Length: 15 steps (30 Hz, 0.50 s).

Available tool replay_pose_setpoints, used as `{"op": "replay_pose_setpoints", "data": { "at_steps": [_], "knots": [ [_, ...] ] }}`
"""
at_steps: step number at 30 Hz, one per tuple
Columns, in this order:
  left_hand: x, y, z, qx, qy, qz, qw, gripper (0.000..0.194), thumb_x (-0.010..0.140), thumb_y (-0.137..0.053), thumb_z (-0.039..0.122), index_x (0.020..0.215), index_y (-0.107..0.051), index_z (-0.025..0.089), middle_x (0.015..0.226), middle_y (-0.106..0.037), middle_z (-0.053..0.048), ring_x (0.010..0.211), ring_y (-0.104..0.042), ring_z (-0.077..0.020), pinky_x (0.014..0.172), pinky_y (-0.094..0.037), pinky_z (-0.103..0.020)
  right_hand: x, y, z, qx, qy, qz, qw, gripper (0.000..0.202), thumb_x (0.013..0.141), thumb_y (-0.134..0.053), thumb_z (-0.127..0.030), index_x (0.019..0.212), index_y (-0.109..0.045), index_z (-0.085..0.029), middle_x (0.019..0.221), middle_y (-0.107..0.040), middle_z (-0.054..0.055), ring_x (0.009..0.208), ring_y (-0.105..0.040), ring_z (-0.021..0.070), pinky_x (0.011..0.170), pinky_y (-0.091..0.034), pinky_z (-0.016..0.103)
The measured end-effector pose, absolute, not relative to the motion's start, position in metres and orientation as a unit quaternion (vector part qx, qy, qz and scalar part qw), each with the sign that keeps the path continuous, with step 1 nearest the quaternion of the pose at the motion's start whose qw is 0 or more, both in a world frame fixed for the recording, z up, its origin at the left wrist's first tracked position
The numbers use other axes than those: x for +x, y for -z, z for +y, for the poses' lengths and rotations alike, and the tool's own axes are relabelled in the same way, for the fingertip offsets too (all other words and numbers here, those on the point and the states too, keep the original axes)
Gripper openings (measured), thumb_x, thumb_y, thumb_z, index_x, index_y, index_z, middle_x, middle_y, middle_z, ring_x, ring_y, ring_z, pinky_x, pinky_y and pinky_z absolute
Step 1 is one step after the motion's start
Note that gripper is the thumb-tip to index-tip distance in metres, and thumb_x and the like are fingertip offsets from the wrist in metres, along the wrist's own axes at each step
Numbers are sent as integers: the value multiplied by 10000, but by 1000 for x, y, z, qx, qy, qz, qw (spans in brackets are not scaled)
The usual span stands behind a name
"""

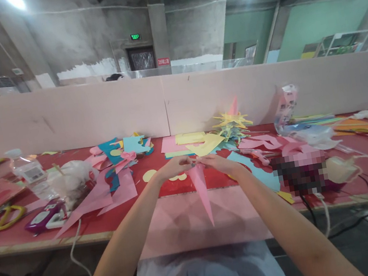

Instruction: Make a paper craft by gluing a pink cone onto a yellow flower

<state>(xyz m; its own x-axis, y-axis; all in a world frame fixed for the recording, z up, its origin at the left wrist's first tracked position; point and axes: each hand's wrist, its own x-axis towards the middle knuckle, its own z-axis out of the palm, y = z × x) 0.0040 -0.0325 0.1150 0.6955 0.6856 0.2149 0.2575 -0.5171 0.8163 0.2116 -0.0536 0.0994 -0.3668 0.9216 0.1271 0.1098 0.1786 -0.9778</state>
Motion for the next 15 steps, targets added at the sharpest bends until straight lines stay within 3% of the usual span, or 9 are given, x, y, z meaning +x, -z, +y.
{"op": "replay_pose_setpoints", "data": {
  "at_steps": [5,15],
  "knots": [
    [8,-114,-19,820,-263,292,416,263,763,-533,406,832,-594,160,898,-614,-48,798,-549,-144,702,-429,-261,211,-101,-34,-381,-479,-715,339,324,719,-591,-481,874,-684,-212,817,-614,1,790,-504,163,746,-348,293],
    [9,-115,29,837,-205,310,402,294,767,-514,446,835,-615,179,827,-597,-10,757,-522,-134,675,-399,-235,216,-102,12,-368,-460,-764,262,334,729,-570,-496,668,-560,-168,617,-429,-42,599,-346,95,591,-262,234]
  ]
}}
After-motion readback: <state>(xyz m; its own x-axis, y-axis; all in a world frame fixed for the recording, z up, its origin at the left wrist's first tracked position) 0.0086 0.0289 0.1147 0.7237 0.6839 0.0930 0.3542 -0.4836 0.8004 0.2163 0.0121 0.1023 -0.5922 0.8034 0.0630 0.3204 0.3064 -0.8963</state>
